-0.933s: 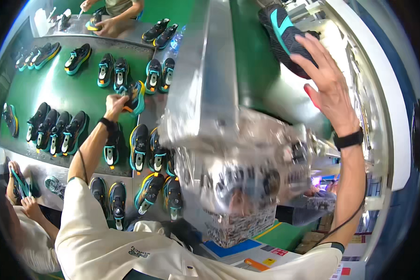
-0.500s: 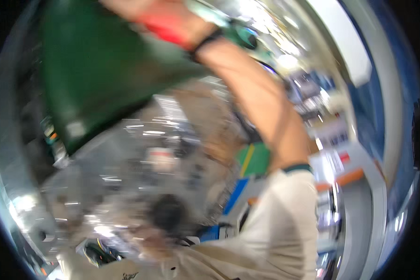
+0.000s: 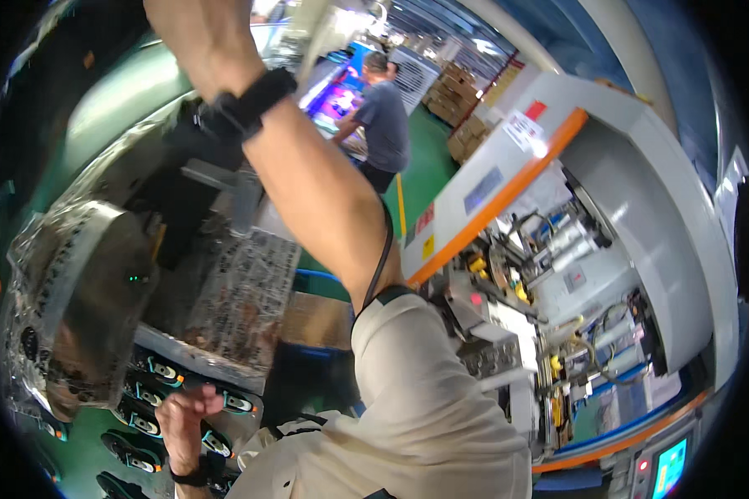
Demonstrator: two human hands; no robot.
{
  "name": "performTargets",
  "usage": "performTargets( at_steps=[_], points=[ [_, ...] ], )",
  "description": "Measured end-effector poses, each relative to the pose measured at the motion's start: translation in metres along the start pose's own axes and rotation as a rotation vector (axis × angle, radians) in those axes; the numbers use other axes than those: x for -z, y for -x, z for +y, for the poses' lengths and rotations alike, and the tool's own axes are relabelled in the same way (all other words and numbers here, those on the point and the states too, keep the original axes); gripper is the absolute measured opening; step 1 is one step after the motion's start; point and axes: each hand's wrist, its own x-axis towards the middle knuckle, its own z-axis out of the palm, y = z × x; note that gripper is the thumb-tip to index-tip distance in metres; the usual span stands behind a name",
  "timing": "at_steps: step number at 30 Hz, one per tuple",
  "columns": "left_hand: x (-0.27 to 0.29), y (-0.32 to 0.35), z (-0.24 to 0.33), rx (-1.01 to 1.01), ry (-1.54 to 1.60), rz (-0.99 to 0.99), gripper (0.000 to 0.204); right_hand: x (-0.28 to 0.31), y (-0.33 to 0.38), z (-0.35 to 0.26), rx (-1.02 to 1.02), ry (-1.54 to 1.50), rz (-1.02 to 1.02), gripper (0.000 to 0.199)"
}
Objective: Operating a shoe lasting machine to press and shape shoe uppers.
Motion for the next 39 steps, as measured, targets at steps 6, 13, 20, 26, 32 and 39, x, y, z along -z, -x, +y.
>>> performTargets(
  at_steps=[6, 13, 20, 26, 32, 39],
  points=[
    [-0.178, -0.049, 0.009, 0.090, 0.446, -0.565, 0.095, 0.200, 0.117, -0.096, -0.618, -0.057, -0.110, 0.018],
    [-0.320, 0.020, -0.095, 0.652, 0.575, -0.308, 0.061, 0.410, 0.301, -0.273, -1.052, 0.220, 0.352, 0.042],
    [-0.475, 0.072, -0.230, 0.359, 0.010, -0.785, 0.062, 0.526, 0.433, -0.471, -0.970, 0.048, 0.810, 0.063],
    [-0.595, 0.158, -0.339, 0.327, -0.380, -1.346, 0.059, 0.602, 0.497, -0.617, -1.063, 0.688, 1.517, 0.057],
    [-0.729, 0.200, -0.519, 0.482, -0.539, -1.309, 0.054, 0.639, 0.517, -0.753, -0.817, 1.019, 1.618, 0.050],
    [-0.816, 0.244, -0.700, -0.036, -0.926, -1.256, 0.052, 0.627, 0.520, -0.834, -0.668, 1.496, 1.680, 0.050]
  ],
)
